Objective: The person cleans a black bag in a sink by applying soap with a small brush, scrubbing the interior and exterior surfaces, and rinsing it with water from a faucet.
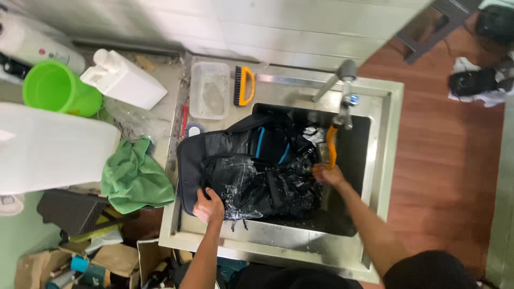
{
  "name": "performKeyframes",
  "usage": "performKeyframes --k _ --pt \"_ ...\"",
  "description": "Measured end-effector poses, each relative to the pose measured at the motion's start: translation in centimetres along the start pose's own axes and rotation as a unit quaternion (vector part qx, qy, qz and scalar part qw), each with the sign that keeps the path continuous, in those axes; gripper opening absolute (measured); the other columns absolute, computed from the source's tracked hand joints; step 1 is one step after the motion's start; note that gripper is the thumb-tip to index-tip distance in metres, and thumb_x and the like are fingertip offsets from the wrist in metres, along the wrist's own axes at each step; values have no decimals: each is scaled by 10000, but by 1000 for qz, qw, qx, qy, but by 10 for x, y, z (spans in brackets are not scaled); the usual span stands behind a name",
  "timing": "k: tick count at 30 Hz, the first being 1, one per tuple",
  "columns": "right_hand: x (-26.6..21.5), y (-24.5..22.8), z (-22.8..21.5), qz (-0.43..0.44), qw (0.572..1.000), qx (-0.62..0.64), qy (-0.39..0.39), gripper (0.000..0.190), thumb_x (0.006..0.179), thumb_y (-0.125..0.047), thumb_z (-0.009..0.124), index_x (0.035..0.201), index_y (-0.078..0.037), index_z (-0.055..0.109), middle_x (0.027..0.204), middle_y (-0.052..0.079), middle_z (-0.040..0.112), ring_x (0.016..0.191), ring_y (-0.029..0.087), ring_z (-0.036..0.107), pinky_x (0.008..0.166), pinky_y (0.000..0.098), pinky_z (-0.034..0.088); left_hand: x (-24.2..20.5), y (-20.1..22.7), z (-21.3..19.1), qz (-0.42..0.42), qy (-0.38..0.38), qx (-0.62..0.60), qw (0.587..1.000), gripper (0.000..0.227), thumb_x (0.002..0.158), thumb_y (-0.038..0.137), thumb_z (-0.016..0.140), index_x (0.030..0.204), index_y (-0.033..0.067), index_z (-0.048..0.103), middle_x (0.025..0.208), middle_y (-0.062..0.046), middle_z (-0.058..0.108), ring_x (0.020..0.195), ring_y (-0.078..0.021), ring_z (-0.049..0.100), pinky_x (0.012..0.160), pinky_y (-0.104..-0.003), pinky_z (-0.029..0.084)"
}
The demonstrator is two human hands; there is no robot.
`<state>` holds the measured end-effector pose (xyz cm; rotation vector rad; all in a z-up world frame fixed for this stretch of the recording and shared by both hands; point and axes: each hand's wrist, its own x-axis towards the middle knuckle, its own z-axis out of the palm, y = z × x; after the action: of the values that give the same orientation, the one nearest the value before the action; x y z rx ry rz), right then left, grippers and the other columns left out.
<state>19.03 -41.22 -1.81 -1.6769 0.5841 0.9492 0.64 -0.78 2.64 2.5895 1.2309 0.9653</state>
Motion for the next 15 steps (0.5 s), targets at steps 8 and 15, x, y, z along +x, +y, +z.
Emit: performKeyframes --k 8,15 --pt "-4 31 18 -74 975 56 203 357 939 -218 574 1175 -63 793 970 223 781 905 316 765 797 426 661 3 16 -23 9 -8 -29 1000 277 909 287 695 702 158 562 423 -96 472 437 -364 587 515 -406 499" --pt "-31 47 -2 -32 977 -114 177 422 856 -312 659 1008 61 782 864 257 767 877 390 757 706 574 501 -6 -8 -1 3 -41 -51 998 221 911 348 684 773 184 633 485 -88 558 464 -334 615 536 -396 515"
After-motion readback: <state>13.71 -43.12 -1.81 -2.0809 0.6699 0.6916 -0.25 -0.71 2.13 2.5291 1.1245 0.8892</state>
